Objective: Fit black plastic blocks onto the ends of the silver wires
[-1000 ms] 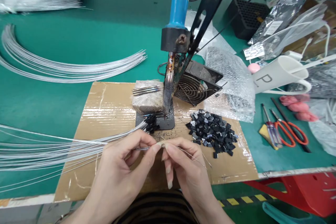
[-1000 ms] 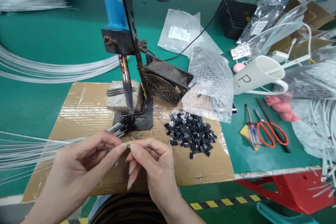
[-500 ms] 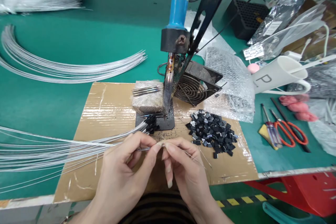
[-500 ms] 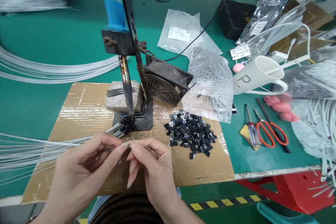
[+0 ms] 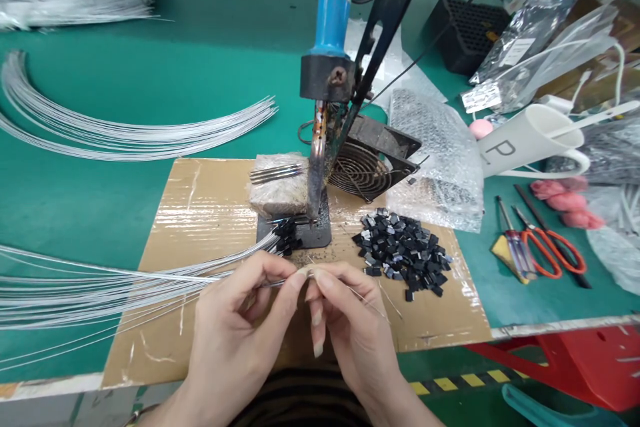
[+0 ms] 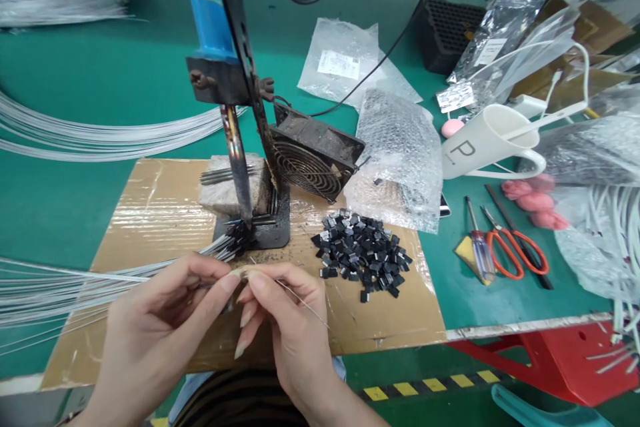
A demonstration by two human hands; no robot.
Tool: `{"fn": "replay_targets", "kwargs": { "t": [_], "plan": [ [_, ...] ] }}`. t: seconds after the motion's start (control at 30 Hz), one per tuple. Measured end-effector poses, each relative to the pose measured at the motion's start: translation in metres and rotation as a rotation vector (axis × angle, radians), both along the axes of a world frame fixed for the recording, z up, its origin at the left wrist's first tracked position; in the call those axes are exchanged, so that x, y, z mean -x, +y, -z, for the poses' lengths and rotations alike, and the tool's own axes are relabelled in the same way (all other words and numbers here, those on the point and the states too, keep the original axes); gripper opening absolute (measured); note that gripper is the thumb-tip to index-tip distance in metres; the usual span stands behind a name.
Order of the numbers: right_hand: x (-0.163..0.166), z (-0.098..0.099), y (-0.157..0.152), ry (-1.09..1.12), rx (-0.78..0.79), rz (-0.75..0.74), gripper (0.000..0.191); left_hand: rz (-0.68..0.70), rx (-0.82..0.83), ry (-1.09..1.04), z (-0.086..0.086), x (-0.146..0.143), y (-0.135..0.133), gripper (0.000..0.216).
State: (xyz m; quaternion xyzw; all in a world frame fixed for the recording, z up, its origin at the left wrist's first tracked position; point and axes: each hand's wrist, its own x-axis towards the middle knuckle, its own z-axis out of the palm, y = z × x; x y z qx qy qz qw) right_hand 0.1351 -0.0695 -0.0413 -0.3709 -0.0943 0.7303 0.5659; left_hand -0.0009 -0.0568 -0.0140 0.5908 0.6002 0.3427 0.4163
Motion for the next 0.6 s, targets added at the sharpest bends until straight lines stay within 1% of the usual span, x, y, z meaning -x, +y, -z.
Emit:
{"fn": "replay_targets", "kwargs": {
  "t": [0.13,0.2,0.37,0.6],
  "plan": [
    [-0.0055,0.0025,-0.0002,-0.043,-0.068,-0.019,0.018,0.006,-0.068,-0.032,0.0025,0.0016,0.0022,0.014],
    [-0.0070,0.0032,-0.0013,-0.079,-0.088,-0.031,0.016,0.003,-0.075,-0.011,0.0035,0.0027,0.0021,0.014],
    [-0.0062,0.0044,-0.0045,-0.133,-0.090,-0.047,0.010,-0.002,-0.089,0.011,0.0070,0.0050,-0.0012,0.013],
    [-0.0066,0.0076,-0.0045,-0.171,-0.094,-0.050,0.011,-0.004,-0.079,0.019,0.0082,0.0036,-0.0014,0.013]
  ]
}}
